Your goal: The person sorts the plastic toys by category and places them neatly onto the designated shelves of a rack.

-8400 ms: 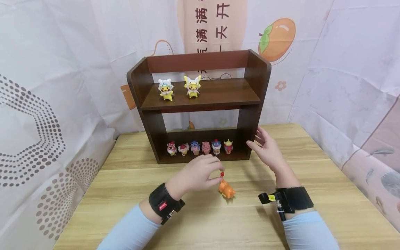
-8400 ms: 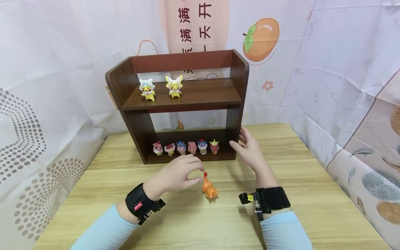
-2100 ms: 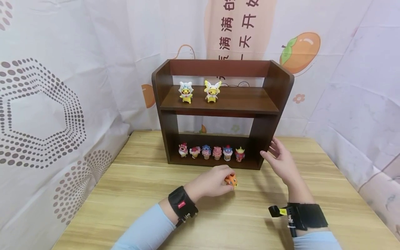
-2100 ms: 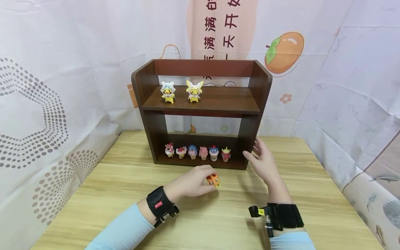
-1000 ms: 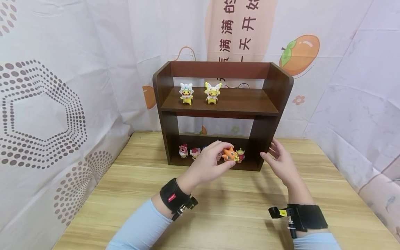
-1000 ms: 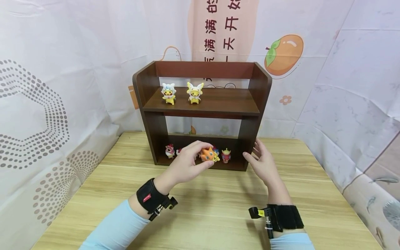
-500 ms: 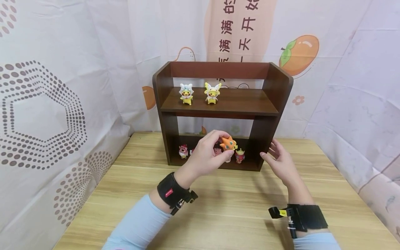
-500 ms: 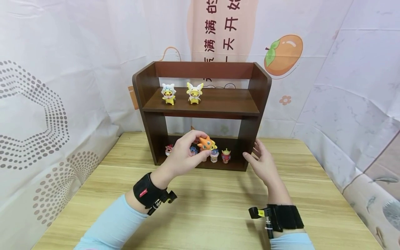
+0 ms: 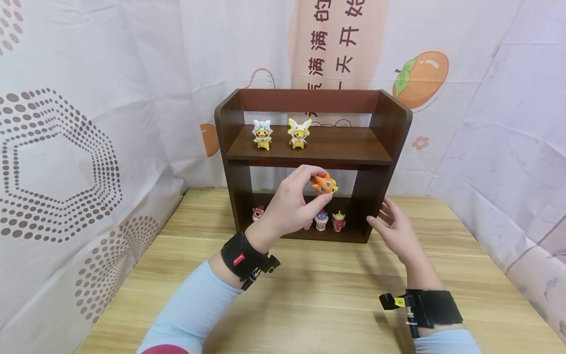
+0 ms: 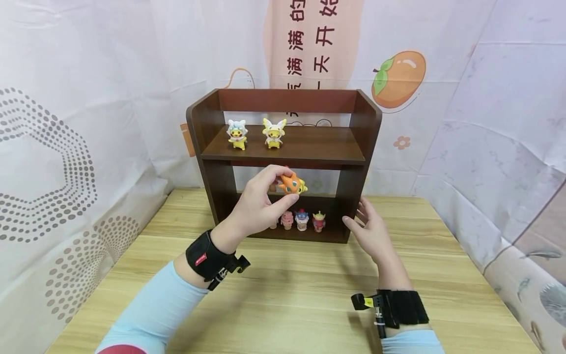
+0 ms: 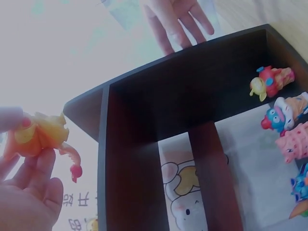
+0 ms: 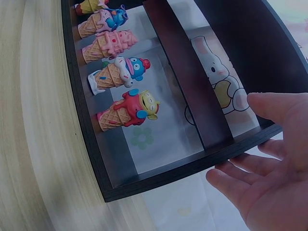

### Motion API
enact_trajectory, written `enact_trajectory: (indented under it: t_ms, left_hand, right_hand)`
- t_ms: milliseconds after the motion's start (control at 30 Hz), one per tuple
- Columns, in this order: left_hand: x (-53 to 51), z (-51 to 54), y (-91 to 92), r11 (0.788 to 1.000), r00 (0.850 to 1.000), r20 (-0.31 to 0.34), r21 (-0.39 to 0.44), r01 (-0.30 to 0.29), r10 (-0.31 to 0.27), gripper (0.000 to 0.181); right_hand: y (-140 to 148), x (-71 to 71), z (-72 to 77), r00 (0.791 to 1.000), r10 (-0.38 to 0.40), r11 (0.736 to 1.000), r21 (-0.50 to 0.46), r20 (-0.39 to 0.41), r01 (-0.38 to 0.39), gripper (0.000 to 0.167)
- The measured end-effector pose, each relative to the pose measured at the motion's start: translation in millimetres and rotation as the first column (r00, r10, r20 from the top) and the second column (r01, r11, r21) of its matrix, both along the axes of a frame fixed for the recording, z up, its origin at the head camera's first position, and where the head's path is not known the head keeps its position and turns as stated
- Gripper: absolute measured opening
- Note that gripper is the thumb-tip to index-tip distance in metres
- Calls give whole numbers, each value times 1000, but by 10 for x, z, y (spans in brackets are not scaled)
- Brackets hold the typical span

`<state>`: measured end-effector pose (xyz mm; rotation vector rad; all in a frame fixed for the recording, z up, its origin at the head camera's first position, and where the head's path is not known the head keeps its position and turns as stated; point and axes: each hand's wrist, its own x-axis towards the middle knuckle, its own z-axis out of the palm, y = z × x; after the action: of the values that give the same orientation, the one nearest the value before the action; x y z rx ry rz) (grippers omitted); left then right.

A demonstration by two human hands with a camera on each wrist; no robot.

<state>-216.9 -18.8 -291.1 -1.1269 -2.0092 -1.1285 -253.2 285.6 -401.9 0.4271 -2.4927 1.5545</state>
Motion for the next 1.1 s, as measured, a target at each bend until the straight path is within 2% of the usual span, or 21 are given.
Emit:
enact_trajectory:
  t_ms: [167,533,900,1100]
  left_hand:
    - [-57,95,3,1000,999,-46,5,-24,24,39]
    - [-224,222,39,999,992,-116,32,-42,45,37]
    - [-353,356,77,996,988,-133,41,-75,80,37]
    - [-421,474,92,996,989,-116,15,-85,86,38]
  right_hand:
    - [10,7,15,1000,5,1000,-6,-5,-5,81]
    - [13,15,-2,1000,-4,1000,-4,-1,4,81]
    - [16,2,-3,1000,-12,1000,9,5,12,81]
    - [25,-9,-9,1000,0,1000,-6,9,0,81]
